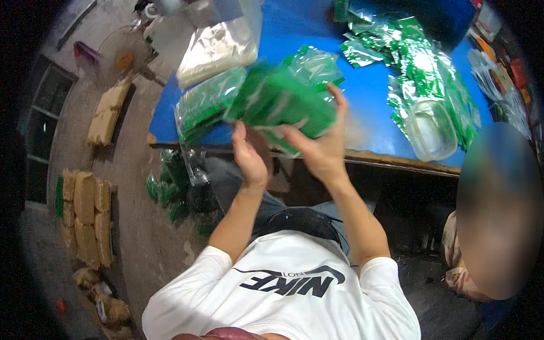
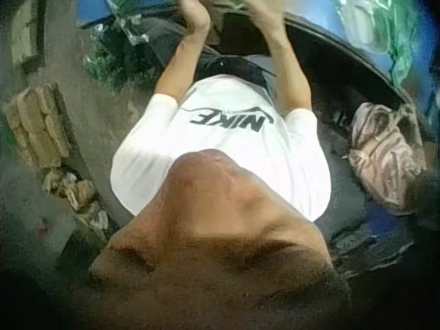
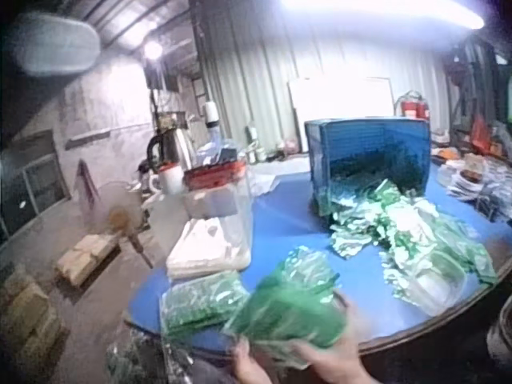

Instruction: Grouping green plastic bags and packing them into a larger clear bag.

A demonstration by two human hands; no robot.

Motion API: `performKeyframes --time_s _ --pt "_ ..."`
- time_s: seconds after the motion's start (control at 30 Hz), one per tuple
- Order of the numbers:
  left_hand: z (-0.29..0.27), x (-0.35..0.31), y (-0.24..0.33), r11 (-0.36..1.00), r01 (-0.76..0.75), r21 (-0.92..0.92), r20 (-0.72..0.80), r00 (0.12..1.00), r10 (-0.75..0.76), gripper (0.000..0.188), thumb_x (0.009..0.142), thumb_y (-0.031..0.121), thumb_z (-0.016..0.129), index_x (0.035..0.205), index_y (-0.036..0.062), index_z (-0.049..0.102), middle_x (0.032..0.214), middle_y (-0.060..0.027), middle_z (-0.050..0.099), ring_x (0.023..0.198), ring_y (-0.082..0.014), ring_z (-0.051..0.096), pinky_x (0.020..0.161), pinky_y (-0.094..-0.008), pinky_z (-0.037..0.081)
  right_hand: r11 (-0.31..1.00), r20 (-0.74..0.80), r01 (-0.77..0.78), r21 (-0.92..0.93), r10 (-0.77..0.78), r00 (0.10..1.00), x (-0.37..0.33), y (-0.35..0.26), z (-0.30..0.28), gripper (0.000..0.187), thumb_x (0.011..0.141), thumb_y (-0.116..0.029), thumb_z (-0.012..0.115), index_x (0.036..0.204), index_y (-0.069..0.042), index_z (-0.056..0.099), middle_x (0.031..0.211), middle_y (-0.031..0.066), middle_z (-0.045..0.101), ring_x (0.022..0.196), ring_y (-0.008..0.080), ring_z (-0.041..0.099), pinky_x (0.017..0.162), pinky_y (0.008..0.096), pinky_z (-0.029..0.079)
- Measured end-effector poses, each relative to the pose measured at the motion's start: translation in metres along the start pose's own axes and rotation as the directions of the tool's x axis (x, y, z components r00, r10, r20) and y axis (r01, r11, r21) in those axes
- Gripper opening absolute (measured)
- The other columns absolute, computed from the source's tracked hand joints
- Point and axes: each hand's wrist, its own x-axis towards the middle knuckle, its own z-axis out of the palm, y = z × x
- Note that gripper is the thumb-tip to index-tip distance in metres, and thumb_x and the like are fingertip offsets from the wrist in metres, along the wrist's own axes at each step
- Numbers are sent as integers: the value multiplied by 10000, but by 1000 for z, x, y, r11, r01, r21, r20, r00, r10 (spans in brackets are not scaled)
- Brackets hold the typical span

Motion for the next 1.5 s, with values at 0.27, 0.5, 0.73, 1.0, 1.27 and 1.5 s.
performKeyframes --time_s 0.27,0.5,0.73,1.0,1.27,1.5 --pt "-89 31 37 -493 -516 701 566 823 -55 811 719 -4 659 1469 119 379 1494 -224 301 1436 -452 224 1195 -577 164 966 -71 -185 181 200 977 4 19 -38 736 779 -154 836 1375 -17 425 1216 119 574 1120 200 584 930 345 507" --pt "-144 35 106 -545 -517 660 618 786 2 281 766 55 723 1044 90 703 1090 -94 598 1035 -311 573 884 -438 454 968 -60 -158 195 172 983 -15 35 -30 579 823 -204 797 1292 -14 516 1159 74 620 1043 167 608 915 338 483" --pt "-110 53 101 -193 -576 794 598 796 88 139 809 91 764 933 39 725 772 -95 599 668 -244 595 602 -350 464 945 93 -326 -35 327 940 -21 38 0 712 754 -173 821 1339 4 456 1176 115 601 1077 207 602 957 343 485" --pt "-73 46 48 -64 -558 828 541 823 -174 87 835 107 711 877 31 722 720 -109 625 630 -233 616 609 -348 479 687 252 -284 -669 569 783 43 18 -68 835 650 -293 880 1289 41 459 1102 146 651 1025 215 625 904 328 502" --pt "-36 52 48 4 -480 877 479 874 -81 117 828 90 713 900 -2 721 655 -94 606 569 -184 573 566 -335 453 409 407 -566 -716 903 138 60 -13 -48 518 776 -294 801 1184 -28 624 1097 98 699 969 204 676 874 385 542" --pt "-25 68 64 -97 -554 827 551 833 -54 119 827 97 723 913 14 731 681 -84 603 574 -176 555 569 -334 441 614 219 -786 -65 778 590 65 53 -23 420 835 -292 761 1164 -58 643 1059 69 701 903 166 695 755 385 566"
